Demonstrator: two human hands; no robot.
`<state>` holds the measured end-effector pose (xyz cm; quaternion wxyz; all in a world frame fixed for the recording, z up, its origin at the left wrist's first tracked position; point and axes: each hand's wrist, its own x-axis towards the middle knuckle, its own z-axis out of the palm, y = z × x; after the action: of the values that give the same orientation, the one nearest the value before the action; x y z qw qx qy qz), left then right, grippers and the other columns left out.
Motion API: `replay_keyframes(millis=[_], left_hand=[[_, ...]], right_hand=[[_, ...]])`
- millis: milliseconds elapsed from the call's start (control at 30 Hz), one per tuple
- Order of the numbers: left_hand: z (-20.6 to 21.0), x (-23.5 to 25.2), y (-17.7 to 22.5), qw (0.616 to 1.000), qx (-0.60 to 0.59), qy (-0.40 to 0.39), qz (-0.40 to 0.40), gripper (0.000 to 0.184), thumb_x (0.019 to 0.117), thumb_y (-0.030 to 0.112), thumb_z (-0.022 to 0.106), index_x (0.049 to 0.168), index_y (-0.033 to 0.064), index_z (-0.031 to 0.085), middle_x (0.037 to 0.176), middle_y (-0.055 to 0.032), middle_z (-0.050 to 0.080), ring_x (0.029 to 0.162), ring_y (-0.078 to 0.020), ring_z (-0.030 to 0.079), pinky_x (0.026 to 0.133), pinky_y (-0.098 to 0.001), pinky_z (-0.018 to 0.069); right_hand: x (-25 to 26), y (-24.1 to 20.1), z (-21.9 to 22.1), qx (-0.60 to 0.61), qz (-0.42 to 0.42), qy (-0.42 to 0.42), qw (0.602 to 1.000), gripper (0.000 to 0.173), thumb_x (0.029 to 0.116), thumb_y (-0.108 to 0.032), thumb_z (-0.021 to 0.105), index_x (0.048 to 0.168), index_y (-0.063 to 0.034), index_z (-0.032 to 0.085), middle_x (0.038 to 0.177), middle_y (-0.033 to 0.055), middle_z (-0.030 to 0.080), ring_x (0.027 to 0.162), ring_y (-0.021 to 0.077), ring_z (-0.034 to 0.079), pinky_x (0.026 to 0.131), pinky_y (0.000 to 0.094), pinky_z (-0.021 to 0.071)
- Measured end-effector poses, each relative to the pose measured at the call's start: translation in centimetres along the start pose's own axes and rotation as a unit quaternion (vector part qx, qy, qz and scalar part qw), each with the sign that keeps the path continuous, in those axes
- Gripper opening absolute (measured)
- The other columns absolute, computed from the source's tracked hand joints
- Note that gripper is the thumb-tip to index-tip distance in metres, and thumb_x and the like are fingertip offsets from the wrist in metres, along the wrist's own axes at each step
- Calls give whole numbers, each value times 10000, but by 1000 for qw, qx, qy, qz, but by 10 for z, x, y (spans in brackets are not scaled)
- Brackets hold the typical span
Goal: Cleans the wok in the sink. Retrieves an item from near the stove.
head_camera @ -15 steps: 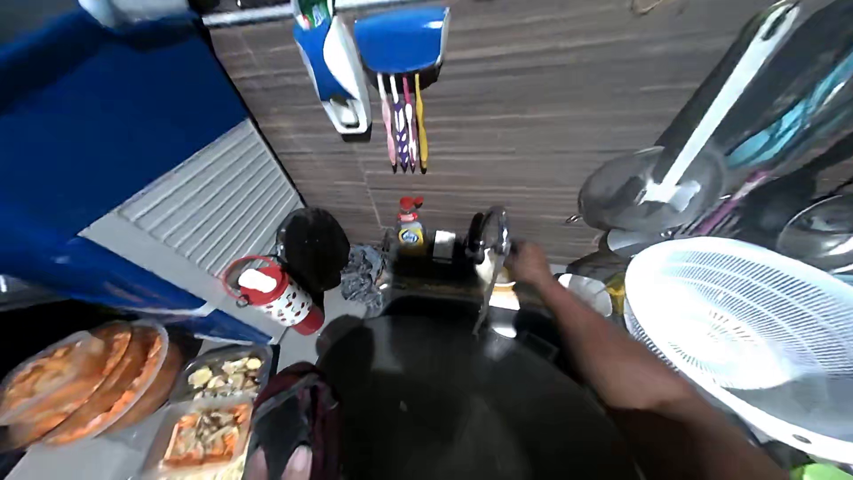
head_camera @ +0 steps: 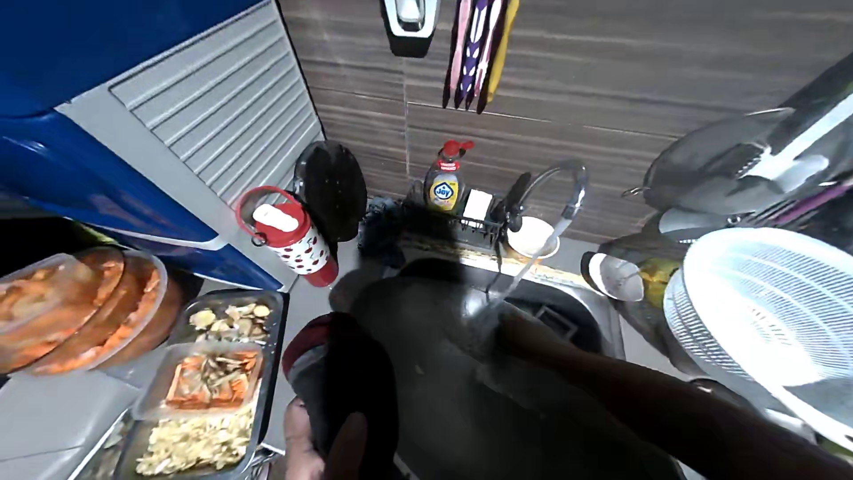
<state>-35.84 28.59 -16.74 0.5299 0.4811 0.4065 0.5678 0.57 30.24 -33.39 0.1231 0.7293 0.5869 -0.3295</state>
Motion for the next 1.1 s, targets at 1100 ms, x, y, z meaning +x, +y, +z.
replay_keyframes(millis=[1100], left_hand=[[3, 3, 2, 999, 7, -34, -3, 559, 924, 104, 669, 1398, 75, 375, 1205, 81, 664, 1094, -50, 661, 946, -273, 582]], right_hand=[[-90, -51, -10, 72, -246, -333, 907, 396, 937, -174, 762, 1300, -42, 676, 1179, 208, 698, 1090, 368, 667, 976, 597, 508]])
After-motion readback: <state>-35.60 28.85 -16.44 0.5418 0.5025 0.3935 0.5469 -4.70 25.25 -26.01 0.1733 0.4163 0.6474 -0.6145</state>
